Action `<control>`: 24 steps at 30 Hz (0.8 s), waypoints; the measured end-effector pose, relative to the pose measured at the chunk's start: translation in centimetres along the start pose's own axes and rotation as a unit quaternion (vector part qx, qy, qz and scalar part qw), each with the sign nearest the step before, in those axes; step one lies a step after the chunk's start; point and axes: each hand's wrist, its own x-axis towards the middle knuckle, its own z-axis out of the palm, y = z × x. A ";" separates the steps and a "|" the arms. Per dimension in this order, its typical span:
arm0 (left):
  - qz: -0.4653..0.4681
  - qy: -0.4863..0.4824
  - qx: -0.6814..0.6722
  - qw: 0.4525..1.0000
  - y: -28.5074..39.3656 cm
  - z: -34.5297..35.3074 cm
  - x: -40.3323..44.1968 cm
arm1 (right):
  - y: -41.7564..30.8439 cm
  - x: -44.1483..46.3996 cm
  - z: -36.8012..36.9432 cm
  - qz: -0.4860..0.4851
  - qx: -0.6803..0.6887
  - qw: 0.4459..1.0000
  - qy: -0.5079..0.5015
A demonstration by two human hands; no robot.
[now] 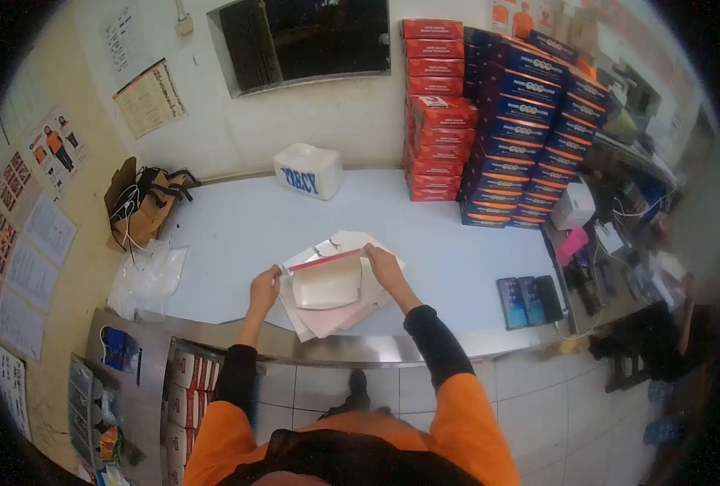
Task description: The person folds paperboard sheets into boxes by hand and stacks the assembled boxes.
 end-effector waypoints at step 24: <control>-0.235 -0.016 -0.228 0.945 1.2 8.6 1.2 | 2.2 0.3 6.4 0.210 0.104 0.971 -0.045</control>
